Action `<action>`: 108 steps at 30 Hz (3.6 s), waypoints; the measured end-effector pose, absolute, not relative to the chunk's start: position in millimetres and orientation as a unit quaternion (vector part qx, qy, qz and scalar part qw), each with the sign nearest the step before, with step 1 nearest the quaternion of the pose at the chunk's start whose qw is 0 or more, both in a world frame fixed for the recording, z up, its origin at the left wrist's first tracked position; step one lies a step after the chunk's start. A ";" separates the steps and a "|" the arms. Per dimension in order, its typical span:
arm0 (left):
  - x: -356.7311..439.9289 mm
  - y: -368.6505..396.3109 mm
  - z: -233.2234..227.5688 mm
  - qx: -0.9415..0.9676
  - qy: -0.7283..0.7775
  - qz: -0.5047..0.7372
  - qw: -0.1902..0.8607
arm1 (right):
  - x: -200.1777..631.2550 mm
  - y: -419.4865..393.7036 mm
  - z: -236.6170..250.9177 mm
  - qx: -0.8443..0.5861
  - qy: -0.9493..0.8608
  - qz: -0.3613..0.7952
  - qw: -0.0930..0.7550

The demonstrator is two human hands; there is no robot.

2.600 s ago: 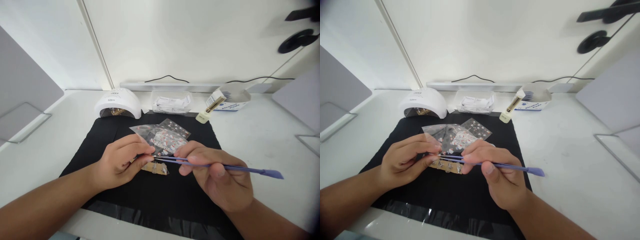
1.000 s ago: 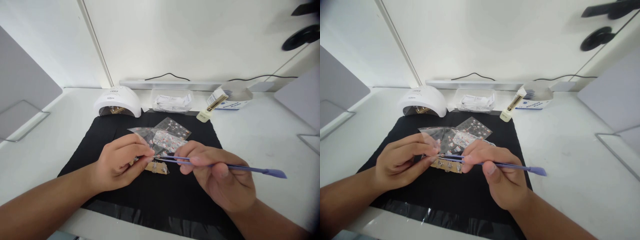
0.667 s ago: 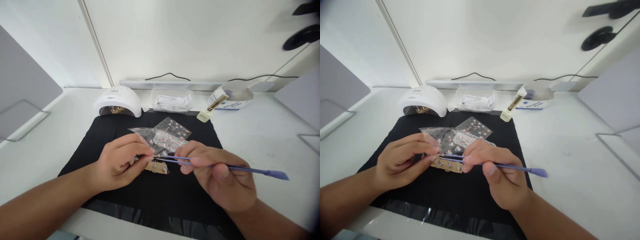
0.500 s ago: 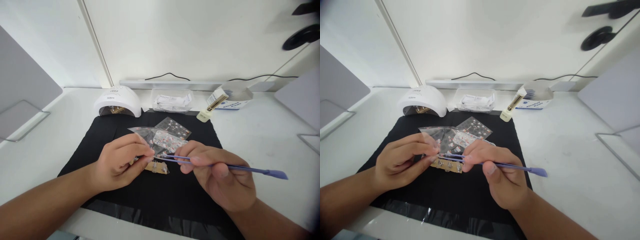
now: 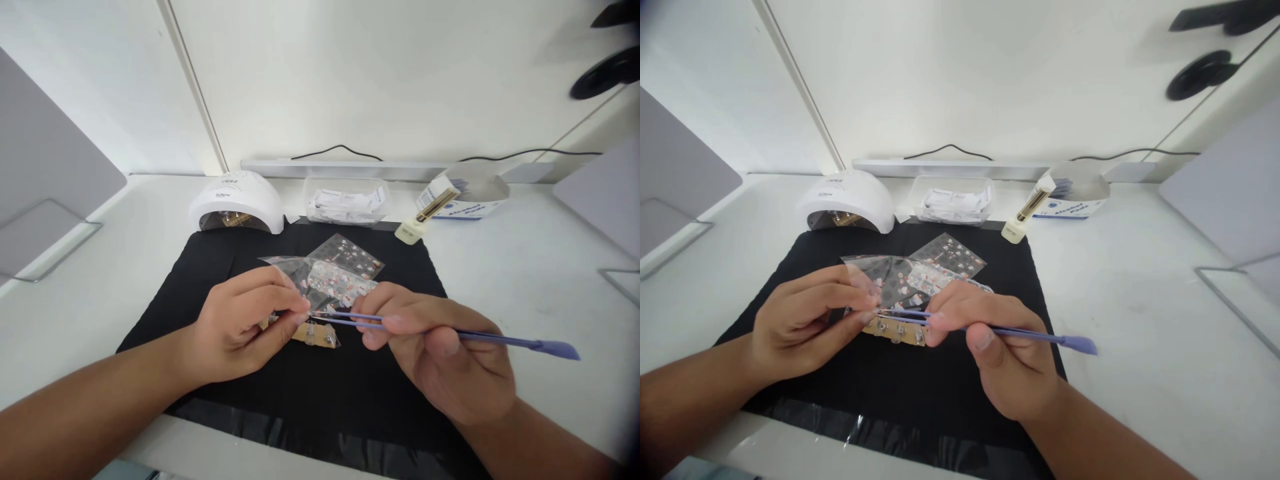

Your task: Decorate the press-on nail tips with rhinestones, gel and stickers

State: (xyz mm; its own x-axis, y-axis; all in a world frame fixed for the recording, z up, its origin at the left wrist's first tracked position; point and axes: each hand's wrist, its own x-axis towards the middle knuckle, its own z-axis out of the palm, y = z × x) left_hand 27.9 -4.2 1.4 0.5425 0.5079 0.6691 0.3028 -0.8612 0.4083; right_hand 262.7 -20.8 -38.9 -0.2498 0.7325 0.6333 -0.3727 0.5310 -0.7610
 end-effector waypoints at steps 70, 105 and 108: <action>29.6 -5.0 -6.1 0.864 0.267 0.409 0.126 | 258.3 -30.5 -35.4 -0.227 -0.564 0.508 0.610; 20.3 0.4 0.0 0.863 0.288 0.275 0.312 | 262.1 -20.3 -33.3 -0.249 -0.571 0.525 0.579; 23.0 0.0 -0.5 0.866 0.290 0.262 0.311 | 262.1 -20.2 -34.5 -0.248 -0.575 0.525 0.576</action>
State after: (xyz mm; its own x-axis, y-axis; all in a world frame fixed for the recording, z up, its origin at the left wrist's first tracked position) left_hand 23.0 0.0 -0.5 0.6944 0.6657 0.2733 0.3405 -0.6385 0.6902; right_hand 262.1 -20.2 -34.5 -0.2131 0.8904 0.4023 -0.3189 0.3258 -0.8900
